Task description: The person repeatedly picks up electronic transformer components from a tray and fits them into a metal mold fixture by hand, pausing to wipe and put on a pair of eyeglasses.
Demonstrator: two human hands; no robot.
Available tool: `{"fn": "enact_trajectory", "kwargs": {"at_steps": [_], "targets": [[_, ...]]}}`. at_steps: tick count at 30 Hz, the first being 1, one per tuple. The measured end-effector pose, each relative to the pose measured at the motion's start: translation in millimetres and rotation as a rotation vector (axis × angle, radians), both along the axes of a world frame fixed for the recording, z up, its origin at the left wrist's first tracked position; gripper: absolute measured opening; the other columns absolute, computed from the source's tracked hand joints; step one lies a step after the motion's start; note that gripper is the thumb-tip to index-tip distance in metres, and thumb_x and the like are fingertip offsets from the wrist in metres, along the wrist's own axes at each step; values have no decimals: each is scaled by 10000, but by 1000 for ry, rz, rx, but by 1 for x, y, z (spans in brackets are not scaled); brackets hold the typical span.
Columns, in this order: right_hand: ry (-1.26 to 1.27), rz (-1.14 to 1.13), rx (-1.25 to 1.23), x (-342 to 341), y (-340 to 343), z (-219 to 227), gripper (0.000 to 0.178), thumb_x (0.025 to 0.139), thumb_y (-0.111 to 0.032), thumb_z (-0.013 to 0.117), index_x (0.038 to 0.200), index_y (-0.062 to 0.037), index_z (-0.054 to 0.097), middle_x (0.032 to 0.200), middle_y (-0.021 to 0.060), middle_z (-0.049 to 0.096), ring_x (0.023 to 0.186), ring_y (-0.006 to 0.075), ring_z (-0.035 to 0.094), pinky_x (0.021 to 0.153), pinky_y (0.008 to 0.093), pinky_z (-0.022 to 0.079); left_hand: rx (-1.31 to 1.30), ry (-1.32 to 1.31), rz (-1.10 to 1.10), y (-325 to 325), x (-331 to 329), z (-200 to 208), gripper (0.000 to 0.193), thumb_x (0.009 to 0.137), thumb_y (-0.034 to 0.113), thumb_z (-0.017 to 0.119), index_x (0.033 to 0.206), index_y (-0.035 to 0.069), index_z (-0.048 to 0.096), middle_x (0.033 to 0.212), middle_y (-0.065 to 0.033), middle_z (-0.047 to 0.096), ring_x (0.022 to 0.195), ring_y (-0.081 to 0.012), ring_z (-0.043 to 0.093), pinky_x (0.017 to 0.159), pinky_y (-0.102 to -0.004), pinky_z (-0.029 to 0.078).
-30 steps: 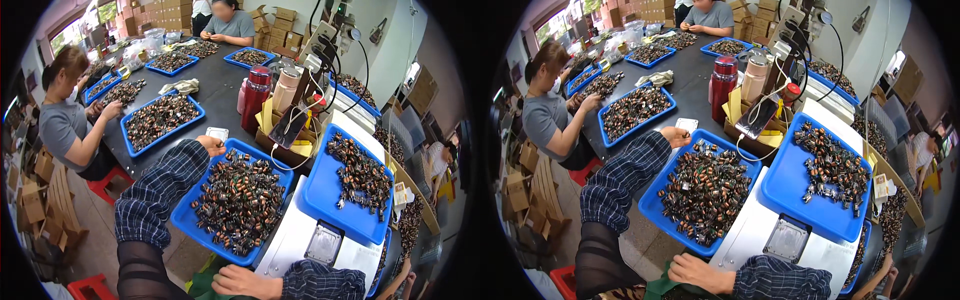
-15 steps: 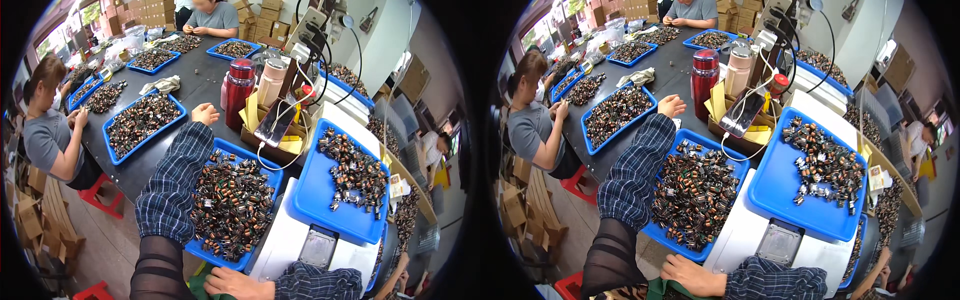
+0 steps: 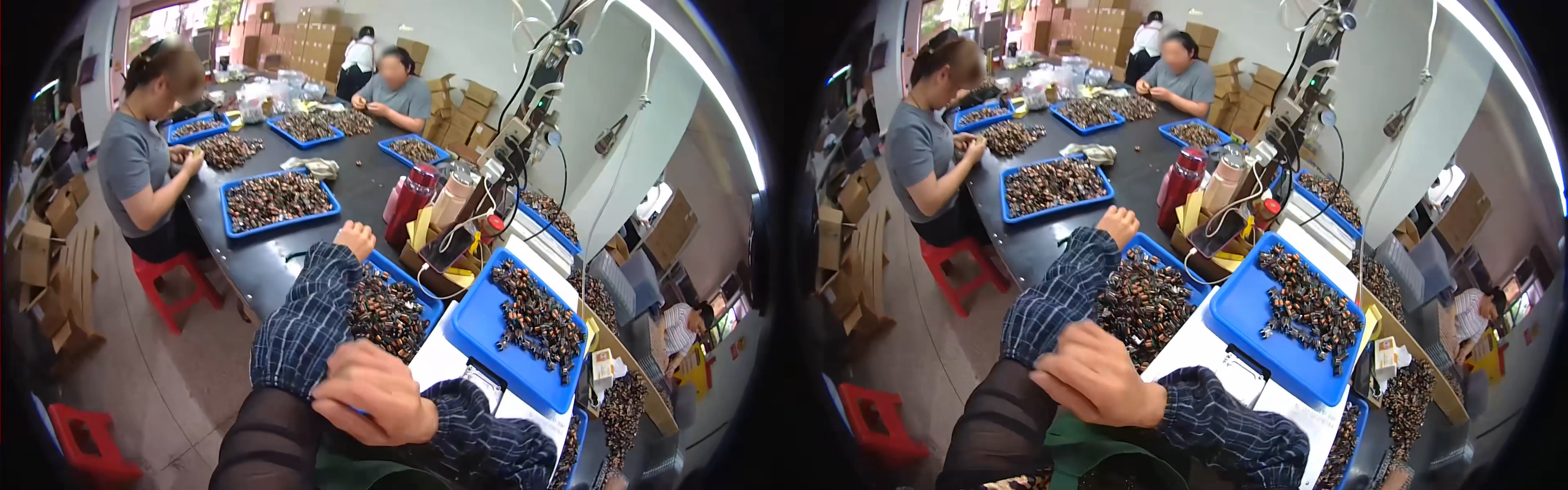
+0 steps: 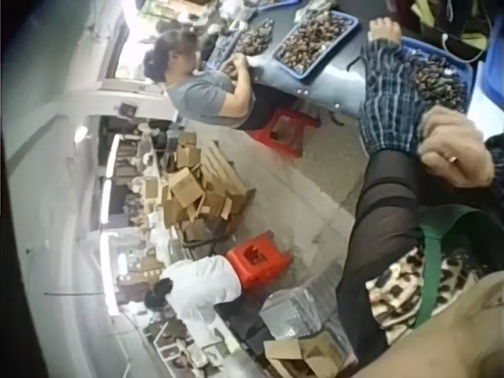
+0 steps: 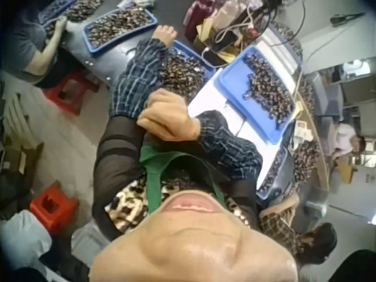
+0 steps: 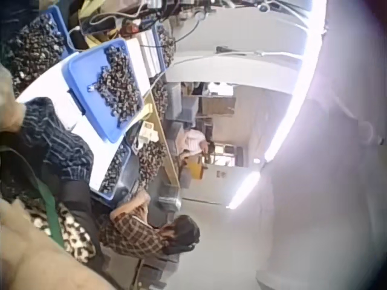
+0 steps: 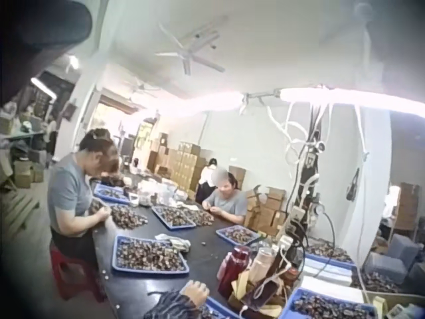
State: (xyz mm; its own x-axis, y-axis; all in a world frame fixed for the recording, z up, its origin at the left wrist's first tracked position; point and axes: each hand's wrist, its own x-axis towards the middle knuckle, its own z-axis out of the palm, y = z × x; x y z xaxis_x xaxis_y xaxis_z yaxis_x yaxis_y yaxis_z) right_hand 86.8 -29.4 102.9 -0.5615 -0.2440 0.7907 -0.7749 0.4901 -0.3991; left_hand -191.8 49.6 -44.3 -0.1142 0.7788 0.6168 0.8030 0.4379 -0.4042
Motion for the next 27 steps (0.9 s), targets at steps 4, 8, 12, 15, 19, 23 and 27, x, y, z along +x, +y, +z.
{"fn": "enact_trajectory", "kwargs": {"at_steps": [4,8,12,15,19,23,27], "targets": [[-49,87,208,-10,-47,37,258,774,-177,574,969,-21,510,696,89,516,624,279,519,592,340,417,-62,154,-53,-17,15,27,106,705,173,500,684,97,571,691,-33,529,689,-186,523,636,-329,369],[-274,208,406,-19,-59,39,302,815,-317,498,795,-16,509,629,143,510,603,326,522,556,409,407,-189,254,-67,-22,32,64,141,720,194,500,689,102,602,691,-37,546,710,-193,533,646,-351,367],[-231,316,253,-9,-75,36,258,750,-232,554,863,-4,509,643,153,527,641,346,524,592,433,405,-271,320,-86,-25,52,82,170,739,215,493,713,108,622,716,-43,566,729,-198,547,656,-374,366],[-170,374,169,6,-96,43,299,672,-100,588,937,-14,478,718,147,518,723,328,514,625,414,395,-212,430,-22,-44,29,74,149,731,236,490,671,140,587,689,-24,551,684,-178,533,625,-342,377],[-63,363,184,27,-111,41,350,702,-58,524,1037,-10,435,791,120,410,714,286,460,600,362,393,-164,531,-43,-69,17,72,203,766,262,463,644,142,573,641,-19,534,629,-183,521,594,-346,385],[70,300,264,39,-114,47,406,721,-112,528,1092,-4,405,798,121,411,702,270,463,604,347,387,-318,345,-1,-79,26,80,139,714,187,510,661,86,590,713,-40,564,719,-174,538,656,-312,376],[-50,346,331,34,-115,48,436,771,-193,536,1123,16,386,791,124,423,694,268,475,618,352,389,-327,325,-46,-80,45,96,147,732,183,499,673,84,591,713,-46,572,729,-177,547,669,-312,388]]}}
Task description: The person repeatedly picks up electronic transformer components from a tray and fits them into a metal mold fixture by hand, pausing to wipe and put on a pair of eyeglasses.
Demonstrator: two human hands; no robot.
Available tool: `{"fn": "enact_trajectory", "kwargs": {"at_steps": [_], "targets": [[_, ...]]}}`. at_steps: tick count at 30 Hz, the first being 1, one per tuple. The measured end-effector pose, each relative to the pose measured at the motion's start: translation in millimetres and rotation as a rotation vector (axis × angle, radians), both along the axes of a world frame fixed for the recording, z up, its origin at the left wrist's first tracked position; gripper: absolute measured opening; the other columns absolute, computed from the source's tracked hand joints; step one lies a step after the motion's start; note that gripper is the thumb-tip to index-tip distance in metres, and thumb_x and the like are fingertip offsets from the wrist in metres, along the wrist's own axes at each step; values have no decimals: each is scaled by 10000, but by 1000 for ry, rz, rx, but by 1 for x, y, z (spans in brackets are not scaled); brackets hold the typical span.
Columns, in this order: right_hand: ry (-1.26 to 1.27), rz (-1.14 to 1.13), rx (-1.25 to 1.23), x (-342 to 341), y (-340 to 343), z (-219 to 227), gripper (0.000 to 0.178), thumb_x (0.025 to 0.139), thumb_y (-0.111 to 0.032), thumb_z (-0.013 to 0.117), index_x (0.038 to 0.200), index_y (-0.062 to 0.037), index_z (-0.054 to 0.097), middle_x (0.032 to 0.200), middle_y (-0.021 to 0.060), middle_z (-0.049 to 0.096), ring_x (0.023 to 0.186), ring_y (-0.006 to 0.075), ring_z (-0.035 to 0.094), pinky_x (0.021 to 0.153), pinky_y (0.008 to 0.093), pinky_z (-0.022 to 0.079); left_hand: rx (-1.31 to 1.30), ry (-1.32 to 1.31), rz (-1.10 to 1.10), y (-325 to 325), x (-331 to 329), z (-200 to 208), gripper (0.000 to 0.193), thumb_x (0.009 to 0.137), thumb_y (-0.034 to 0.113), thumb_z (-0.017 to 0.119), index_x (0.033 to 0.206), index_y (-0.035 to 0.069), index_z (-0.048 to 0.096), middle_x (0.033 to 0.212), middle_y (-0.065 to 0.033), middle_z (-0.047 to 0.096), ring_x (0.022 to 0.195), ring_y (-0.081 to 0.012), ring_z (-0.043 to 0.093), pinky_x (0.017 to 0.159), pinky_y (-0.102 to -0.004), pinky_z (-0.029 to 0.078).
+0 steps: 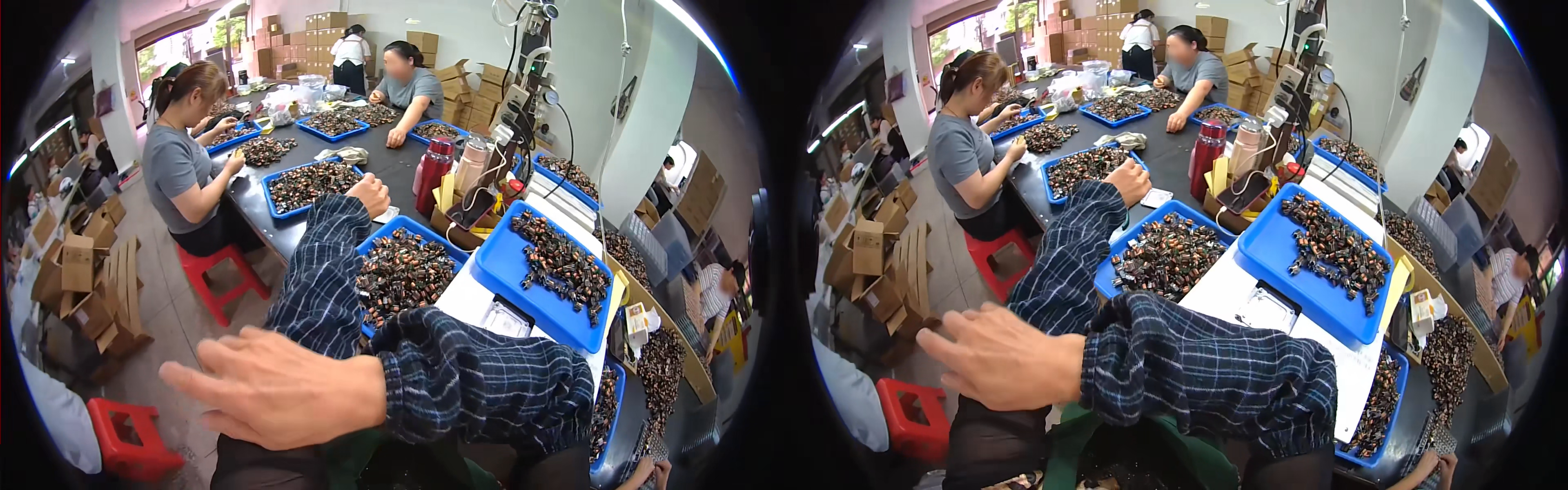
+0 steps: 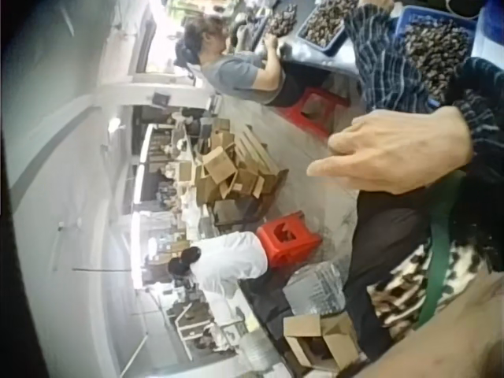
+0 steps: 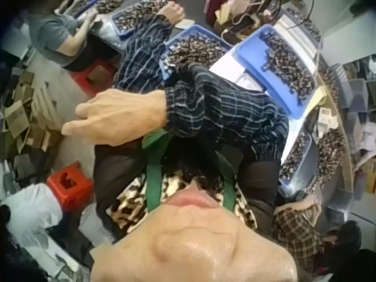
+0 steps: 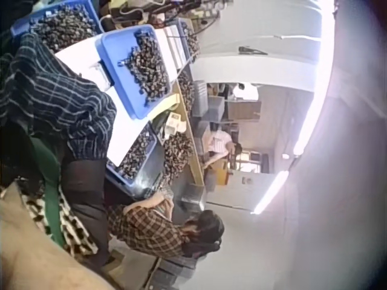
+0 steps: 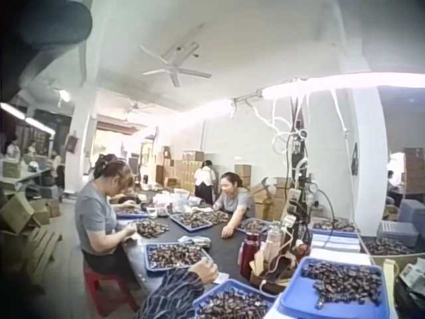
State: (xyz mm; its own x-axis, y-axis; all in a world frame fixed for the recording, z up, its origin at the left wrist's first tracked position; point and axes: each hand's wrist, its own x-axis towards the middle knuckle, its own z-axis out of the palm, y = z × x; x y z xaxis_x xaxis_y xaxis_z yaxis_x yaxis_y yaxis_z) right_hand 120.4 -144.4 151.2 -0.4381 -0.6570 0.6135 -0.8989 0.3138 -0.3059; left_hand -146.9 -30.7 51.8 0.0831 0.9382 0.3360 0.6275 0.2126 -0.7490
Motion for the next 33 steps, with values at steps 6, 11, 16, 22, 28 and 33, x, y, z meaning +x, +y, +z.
{"fn": "enact_trajectory", "kwargs": {"at_steps": [6,11,16,22,28,33], "targets": [[22,33,-124,-2,0,-1,453,750,-216,567,1107,8,400,784,120,436,703,268,476,590,353,392,2,-57,157,-3,5,13,153,767,182,488,776,108,622,779,-48,598,772,-187,574,677,-320,402],[75,5,-230,22,2,-1,442,719,-130,554,1111,9,405,741,99,398,680,237,445,552,322,385,100,-165,245,-19,-19,-3,150,775,169,476,795,97,606,822,-54,600,793,-194,586,698,-342,418],[187,-176,-250,10,27,-16,514,742,-273,556,1130,22,391,786,113,418,717,264,449,660,366,376,19,-170,290,-2,-9,-3,165,794,164,460,830,102,608,843,-53,606,816,-190,581,687,-342,412],[-38,-45,-142,8,22,-4,533,735,-259,566,1147,27,386,812,122,449,801,273,451,693,356,365,61,-219,206,18,-19,-15,139,784,160,473,790,106,601,810,-60,604,783,-202,585,686,-336,419],[-151,32,-287,26,8,-4,489,662,-89,549,1110,44,405,865,158,425,825,295,453,702,397,384,98,-355,429,-45,-98,-21,190,796,225,452,906,108,554,836,-84,618,747,-209,610,647,-375,451],[219,-364,-125,33,89,-48,483,736,-154,429,1191,6,403,1256,252,334,1205,385,298,979,479,245,364,-623,413,86,-92,54,251,833,246,407,1024,92,457,840,-125,630,772,-279,614,634,-400,473]]}}
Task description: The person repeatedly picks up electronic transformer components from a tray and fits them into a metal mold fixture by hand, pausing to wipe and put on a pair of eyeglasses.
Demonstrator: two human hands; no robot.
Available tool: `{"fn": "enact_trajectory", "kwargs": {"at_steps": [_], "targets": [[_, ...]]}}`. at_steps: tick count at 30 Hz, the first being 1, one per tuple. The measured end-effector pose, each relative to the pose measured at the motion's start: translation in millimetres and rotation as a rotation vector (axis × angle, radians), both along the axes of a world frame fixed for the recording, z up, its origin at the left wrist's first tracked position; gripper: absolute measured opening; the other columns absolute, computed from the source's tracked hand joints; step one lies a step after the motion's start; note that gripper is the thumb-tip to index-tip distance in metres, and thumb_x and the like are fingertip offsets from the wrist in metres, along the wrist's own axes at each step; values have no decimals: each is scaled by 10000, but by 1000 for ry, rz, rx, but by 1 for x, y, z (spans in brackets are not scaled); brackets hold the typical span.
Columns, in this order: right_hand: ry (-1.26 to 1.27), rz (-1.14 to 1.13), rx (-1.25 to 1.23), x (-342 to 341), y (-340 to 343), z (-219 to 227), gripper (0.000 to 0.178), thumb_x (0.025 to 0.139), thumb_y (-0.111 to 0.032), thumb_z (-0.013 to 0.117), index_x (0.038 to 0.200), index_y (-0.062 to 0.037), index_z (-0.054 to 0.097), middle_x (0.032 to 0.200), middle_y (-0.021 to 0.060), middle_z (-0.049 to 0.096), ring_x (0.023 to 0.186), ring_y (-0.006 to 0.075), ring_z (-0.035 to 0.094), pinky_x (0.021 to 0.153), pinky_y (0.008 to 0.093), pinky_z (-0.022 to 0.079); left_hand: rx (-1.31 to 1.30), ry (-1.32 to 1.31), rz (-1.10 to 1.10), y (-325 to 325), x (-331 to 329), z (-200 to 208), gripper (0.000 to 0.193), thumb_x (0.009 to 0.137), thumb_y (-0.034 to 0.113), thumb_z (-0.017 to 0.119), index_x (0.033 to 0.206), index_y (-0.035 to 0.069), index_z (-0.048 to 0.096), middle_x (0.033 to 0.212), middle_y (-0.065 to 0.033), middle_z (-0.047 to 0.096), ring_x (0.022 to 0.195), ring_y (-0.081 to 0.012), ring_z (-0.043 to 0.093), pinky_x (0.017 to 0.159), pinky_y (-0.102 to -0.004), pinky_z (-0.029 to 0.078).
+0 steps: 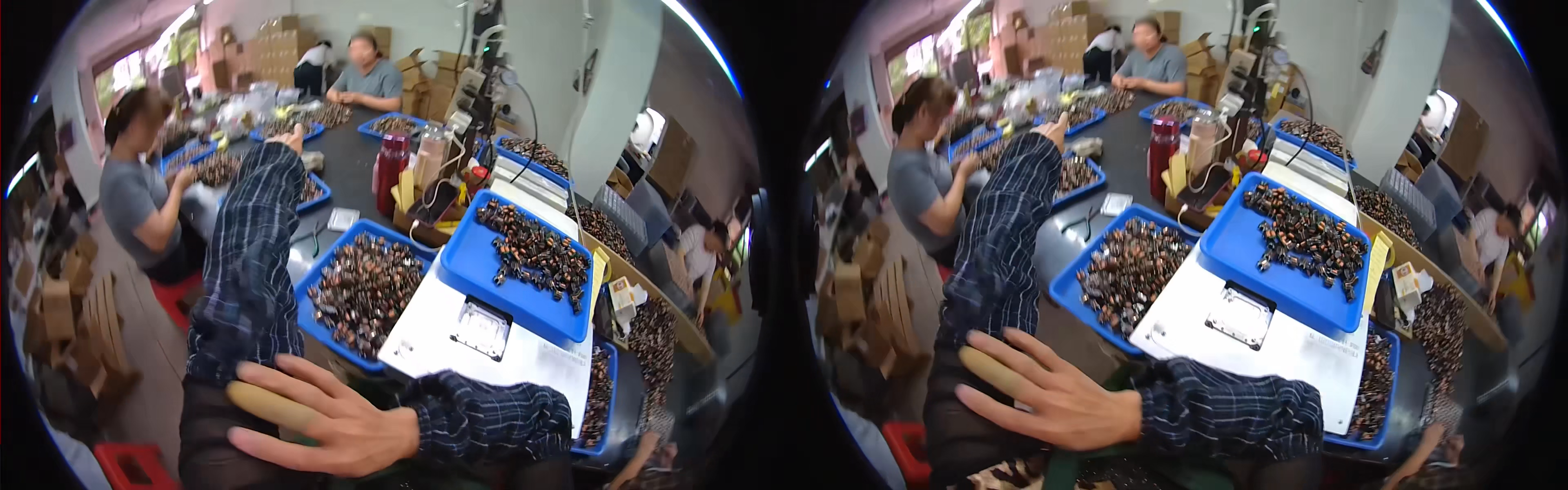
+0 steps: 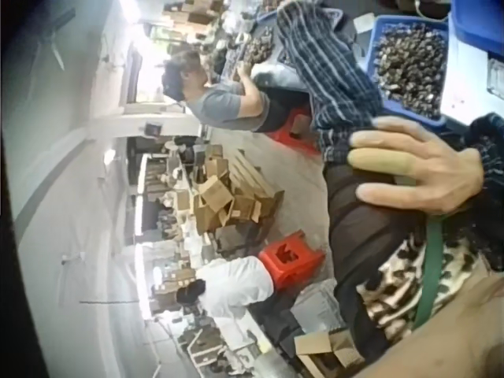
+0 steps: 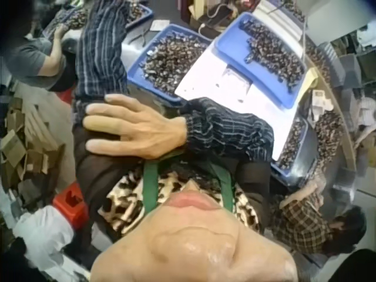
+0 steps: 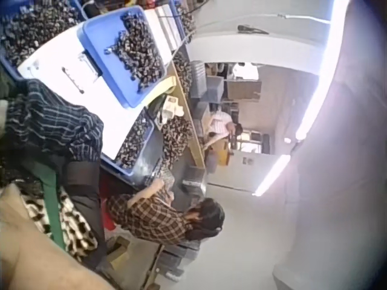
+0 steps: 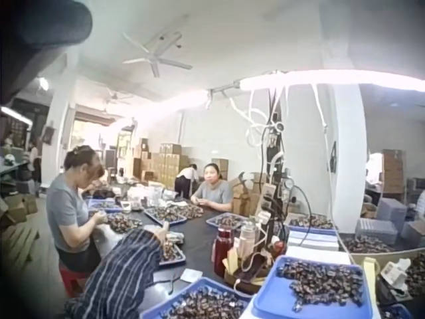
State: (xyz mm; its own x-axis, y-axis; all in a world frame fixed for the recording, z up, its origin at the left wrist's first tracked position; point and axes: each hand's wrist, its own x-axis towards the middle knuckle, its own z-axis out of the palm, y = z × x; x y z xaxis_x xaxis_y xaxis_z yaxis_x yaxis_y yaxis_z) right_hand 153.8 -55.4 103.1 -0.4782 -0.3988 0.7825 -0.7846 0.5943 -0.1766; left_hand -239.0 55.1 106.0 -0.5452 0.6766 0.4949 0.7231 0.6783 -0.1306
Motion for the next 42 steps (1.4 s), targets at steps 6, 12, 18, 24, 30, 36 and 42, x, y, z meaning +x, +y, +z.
{"fn": "enact_trajectory", "kwargs": {"at_steps": [6,12,18,24,30,36,42], "targets": [[-181,-69,26,-9,8,-93,391,766,-145,448,1137,-26,412,1076,169,441,1008,295,436,824,377,368,-124,-280,64,10,-38,6,716,618,210,661,1239,56,341,1040,-214,548,941,-332,546,798,-374,443],[83,-26,396,-7,-3,-189,72,713,-157,473,765,-111,453,727,22,465,683,173,461,543,298,375,-112,-345,167,5,-3,40,628,666,215,652,1209,79,368,1128,-193,505,1021,-322,502,837,-390,430],[-170,-154,412,-21,3,-160,78,645,-179,517,595,-125,493,586,-5,476,613,158,487,525,280,380,741,-407,-486,55,77,9,293,727,234,563,981,90,585,846,-171,599,808,-330,578,700,-394,460],[-1235,110,-936,3,16,-132,328,694,-124,607,1004,-43,539,980,110,568,942,255,522,784,360,423,1020,-585,-1241,97,292,-22,243,716,26,598,956,1,571,859,-160,577,812,-263,568,704,-322,453],[-964,116,-663,4,-2,-204,510,696,-164,604,1169,-47,452,1183,127,468,1144,293,390,969,385,299,783,-358,-1635,73,365,-74,311,701,43,576,1009,39,529,922,-121,548,871,-275,537,760,-371,426],[-598,-31,-272,5,-8,-233,466,711,-190,550,1144,-36,472,1180,136,465,1126,303,405,957,398,315,508,-455,-1659,76,378,-104,323,692,65,590,1007,40,520,910,-105,535,830,-245,522,724,-350,409],[-534,-52,-151,9,11,-194,416,703,-188,541,1096,-54,510,1130,122,506,1058,283,467,888,393,378,426,-503,-1620,75,373,-108,329,698,68,596,1017,47,516,898,-96,540,811,-240,521,705,-345,410]]}}
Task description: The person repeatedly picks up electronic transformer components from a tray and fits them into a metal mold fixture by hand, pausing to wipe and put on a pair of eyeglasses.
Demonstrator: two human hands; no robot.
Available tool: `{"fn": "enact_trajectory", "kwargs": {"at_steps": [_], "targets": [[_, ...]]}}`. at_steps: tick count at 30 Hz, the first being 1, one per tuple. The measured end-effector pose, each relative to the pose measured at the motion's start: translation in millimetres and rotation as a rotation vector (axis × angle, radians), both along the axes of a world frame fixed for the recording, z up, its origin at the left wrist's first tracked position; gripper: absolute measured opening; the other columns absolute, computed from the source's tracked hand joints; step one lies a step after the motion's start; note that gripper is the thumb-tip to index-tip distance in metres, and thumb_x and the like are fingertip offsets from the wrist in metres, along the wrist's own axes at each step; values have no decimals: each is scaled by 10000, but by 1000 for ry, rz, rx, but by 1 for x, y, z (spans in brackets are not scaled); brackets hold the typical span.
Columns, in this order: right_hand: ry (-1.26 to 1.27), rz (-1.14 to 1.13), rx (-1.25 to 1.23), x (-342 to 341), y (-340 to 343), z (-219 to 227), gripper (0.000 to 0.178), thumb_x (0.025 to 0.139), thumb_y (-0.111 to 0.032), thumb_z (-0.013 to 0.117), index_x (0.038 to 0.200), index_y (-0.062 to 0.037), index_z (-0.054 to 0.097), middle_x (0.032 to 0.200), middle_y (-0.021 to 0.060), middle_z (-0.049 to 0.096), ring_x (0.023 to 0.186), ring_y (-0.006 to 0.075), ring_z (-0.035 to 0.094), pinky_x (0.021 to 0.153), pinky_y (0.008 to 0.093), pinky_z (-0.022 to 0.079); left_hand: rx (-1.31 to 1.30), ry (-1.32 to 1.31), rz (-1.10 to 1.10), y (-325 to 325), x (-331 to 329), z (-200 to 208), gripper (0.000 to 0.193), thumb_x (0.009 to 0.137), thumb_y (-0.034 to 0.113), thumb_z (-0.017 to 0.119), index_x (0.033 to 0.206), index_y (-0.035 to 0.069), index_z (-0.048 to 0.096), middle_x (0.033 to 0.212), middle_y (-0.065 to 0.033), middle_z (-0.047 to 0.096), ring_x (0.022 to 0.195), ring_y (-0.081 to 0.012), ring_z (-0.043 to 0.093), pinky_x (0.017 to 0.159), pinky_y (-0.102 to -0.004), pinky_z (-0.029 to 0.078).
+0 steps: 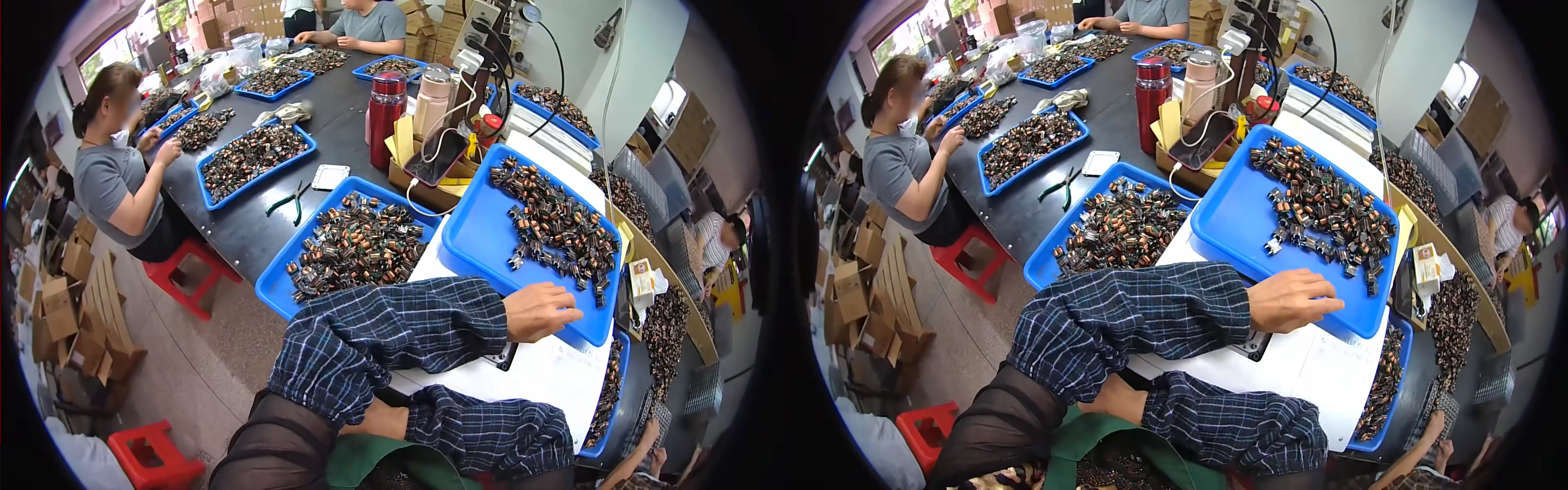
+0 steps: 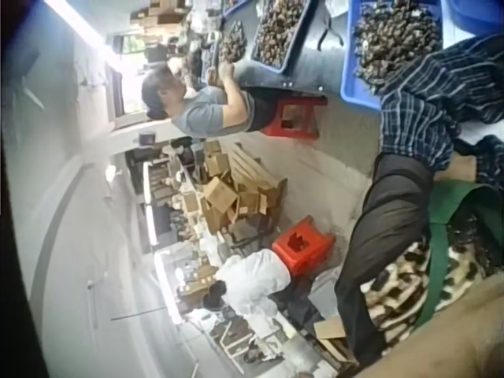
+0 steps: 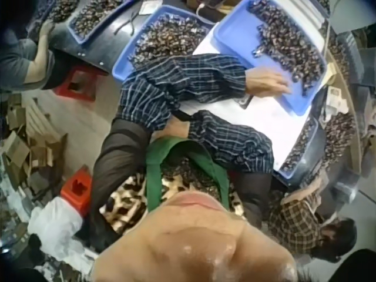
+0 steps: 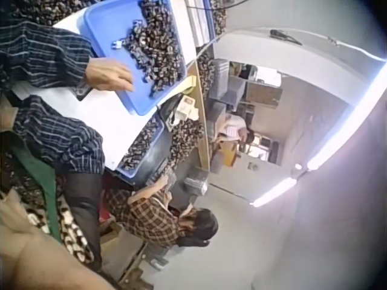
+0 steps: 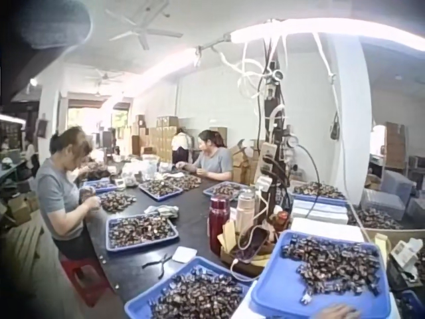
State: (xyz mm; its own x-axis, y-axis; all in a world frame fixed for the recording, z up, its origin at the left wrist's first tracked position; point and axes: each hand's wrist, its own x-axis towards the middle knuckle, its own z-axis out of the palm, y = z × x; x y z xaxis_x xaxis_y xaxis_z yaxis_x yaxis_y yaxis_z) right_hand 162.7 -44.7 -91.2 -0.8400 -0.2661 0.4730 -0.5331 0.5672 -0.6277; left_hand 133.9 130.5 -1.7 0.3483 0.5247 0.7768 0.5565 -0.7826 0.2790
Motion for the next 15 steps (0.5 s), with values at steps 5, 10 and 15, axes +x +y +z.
{"fn": "enact_trajectory", "kwargs": {"at_steps": [5,10,15], "targets": [[107,-50,57,0,-1,2,320,682,-193,550,982,-86,567,1011,101,569,923,274,547,745,386,459,-72,24,7,-2,-2,3,332,701,66,596,1020,43,510,900,-99,540,808,-242,523,693,-343,417],[84,-69,95,-5,-14,-48,287,663,-221,555,926,-110,580,939,92,585,866,267,564,666,381,472,-78,25,-6,0,1,2,336,698,62,597,1022,40,511,902,-101,540,812,-243,524,695,-342,419],[42,-67,57,-6,-14,-31,275,667,-246,557,917,-138,591,968,96,581,848,268,572,674,374,475,-97,22,29,-4,-5,-1,324,696,59,594,1011,35,522,897,-102,540,817,-245,524,697,-345,417]]}}
